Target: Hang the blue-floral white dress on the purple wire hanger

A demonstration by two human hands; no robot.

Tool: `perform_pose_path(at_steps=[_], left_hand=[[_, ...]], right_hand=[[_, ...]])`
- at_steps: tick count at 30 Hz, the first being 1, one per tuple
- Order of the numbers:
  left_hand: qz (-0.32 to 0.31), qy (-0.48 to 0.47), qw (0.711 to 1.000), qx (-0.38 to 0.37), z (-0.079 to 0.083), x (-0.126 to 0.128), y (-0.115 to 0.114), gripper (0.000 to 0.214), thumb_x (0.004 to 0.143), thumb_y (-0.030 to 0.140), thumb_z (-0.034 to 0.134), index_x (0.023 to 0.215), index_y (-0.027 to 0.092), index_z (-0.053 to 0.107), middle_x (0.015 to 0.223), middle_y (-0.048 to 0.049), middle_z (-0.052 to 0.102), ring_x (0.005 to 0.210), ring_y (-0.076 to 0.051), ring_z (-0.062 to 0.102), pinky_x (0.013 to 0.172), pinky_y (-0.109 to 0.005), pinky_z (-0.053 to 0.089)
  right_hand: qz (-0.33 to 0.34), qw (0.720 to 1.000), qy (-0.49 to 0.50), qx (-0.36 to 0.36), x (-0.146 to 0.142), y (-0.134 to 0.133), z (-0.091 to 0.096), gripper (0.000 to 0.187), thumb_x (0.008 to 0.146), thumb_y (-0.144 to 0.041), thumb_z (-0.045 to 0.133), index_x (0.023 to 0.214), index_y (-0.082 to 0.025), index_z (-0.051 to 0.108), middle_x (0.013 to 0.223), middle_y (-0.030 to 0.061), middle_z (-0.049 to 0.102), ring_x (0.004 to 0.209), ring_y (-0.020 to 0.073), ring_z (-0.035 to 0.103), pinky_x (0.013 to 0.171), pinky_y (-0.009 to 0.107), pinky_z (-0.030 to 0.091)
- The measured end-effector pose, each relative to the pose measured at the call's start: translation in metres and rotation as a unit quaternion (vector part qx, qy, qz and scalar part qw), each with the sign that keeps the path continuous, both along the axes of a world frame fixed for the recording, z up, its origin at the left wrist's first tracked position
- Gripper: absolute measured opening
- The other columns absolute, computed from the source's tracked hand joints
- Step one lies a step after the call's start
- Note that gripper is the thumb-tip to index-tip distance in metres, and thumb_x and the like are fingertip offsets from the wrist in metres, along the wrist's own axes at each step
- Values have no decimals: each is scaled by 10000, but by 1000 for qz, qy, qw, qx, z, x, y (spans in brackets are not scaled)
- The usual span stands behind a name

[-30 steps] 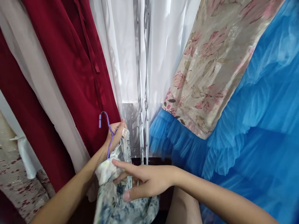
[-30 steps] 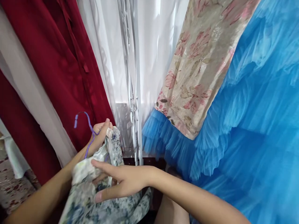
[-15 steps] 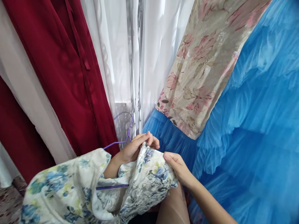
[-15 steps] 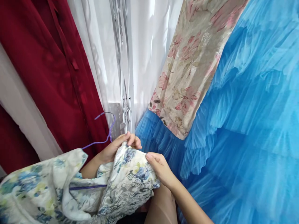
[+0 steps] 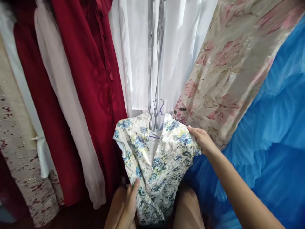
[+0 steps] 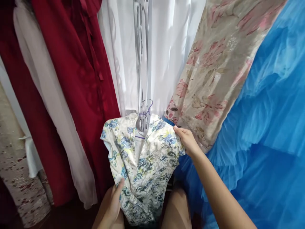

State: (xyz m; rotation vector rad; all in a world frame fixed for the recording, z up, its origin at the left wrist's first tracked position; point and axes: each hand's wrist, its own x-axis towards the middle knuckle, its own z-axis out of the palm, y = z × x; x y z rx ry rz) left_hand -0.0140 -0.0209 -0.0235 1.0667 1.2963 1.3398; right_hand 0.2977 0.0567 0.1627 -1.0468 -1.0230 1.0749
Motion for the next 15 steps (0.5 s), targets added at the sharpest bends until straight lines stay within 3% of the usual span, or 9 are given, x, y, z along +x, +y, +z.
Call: perform_pose_path(at_steps=[4,9,10,12,15], left_hand=[[16,-57,998,-25,-36,0,-16,612,576,579,835,1020,167,744,1128,-166,752,1199,-412,641,1065,-506,491],[35,-36,998,-36,-52,19,-39,530,633,533,810,1074,246,749,1172,-108,744,1299,-365,581,1105,-457,470],[27,-35,998,-36,-55,24,-43,521,646,529,798,1075,238,749,1177,-113,742,1293,-366,586,1104,-457,470],[14,-28,999,-33,-60,31,-50,514,655,517,781,1056,199,750,1171,-140,741,1257,-381,608,1105,-473,463],[6,4,1000,-27,-65,35,-58,473,642,465,770,1014,174,752,1151,-158,741,1264,-390,597,1138,-477,420]], right_hand=[[53,997,-54,15,-8,-3,-6,350,742,-536,799,760,-189,760,657,54,739,499,199,629,490,296,486],[76,991,-100,39,2,-7,-12,316,760,-516,781,776,-203,745,679,39,725,609,226,647,559,303,476],[42,989,-126,67,4,-7,-14,302,769,-504,771,790,-204,741,717,42,732,678,237,660,613,313,493],[-113,967,-173,147,5,-14,-27,268,821,-471,717,850,-206,734,839,55,743,859,255,663,765,335,503],[-393,883,-148,212,-17,-44,-76,237,924,-424,583,977,-222,696,1009,75,711,1020,251,611,889,352,463]])
